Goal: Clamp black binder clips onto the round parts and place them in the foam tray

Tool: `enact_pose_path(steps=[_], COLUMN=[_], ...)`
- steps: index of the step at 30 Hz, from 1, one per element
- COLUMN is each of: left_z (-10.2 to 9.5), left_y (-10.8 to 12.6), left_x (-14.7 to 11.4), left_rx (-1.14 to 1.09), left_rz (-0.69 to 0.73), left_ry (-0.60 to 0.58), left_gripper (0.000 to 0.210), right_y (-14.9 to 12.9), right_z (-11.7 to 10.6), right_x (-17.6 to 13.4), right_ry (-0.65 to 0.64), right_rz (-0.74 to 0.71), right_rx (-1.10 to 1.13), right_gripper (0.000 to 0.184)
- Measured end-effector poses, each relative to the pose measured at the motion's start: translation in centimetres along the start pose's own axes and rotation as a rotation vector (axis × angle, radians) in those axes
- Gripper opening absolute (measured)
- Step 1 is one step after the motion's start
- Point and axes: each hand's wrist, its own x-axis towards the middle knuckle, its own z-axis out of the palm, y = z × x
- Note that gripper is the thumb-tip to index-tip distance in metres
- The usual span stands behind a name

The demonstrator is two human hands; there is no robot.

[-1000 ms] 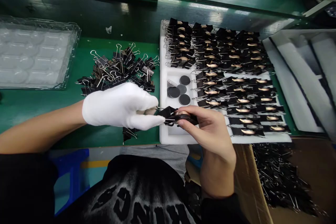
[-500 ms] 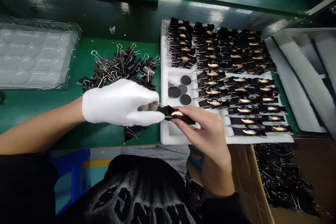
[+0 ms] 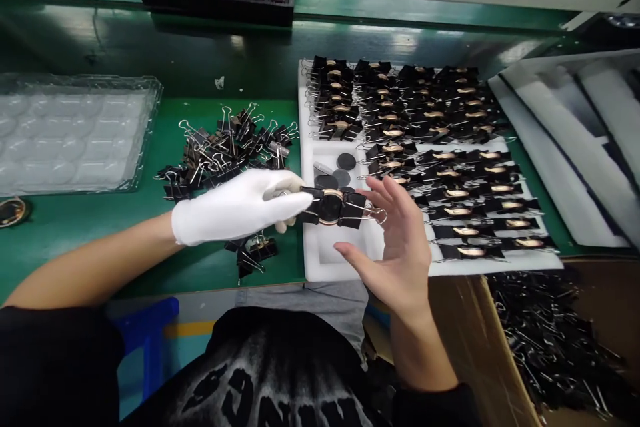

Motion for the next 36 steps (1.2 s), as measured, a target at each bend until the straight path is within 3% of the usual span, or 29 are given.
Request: enact_pose_path(steps=[3, 6, 7, 9, 11, 15, 20, 25, 29, 36], left_z=[0.4, 1.3, 1.7, 2.9, 4.6, 8.1, 10.4, 11.0, 10.6, 8.9], left_y=[0.1, 0.6, 0.9, 1.7, 2.7, 4.6, 6.1, 6.8, 6.1, 4.7], left_x=[-0.1, 0.2, 0.6, 1.6, 3.1, 6.4, 8.4, 8.6, 7.8, 6.3], left_rx=[0.072, 0.217, 0.280, 0.420, 0.594, 0.948, 1.060, 1.280, 1.326, 1.243], left_rz=[0.015, 0.091, 0.124, 0.186, 0.249, 0.365, 0.371, 0.446, 0.514, 0.484], left_ry=[-0.027, -0.005, 0.017, 0.056, 0.080, 0.123, 0.162, 0.243, 0.348, 0.195], left_gripper=[0.039, 0.038, 0.038, 0.038, 0.037, 0.034, 0.034, 0.031, 0.027, 0.042], right_y=[0.7, 2.2, 2.7, 3.7, 4.3, 4.8, 5.3, 5.5, 5.4, 5.5], right_z=[-0.3, -0.2, -0.1, 0.2, 0.7, 1.8, 2.2, 2.0, 1.7, 1.6], right_x=[-2.0, -4.6, -5.4, -6.7, -7.4, -7.8, -7.9, -7.9, -7.9, -8.0], right_ry=[0.132, 0.464, 0.489, 0.383, 0.265, 0.286, 0.318, 0.327, 0.316, 0.304], right_rz=[0.077, -0.156, -0.260, -0.389, -0.407, -0.407, -0.421, -0.439, -0.460, -0.498], right_rx=[0.056, -0.142, -0.211, -0.326, -0.421, -0.505, -0.491, -0.493, -0.497, -0.519], right_gripper=[0.072, 0.062, 0.058, 0.042, 0.028, 0.020, 0.020, 0.018, 0.017, 0.018])
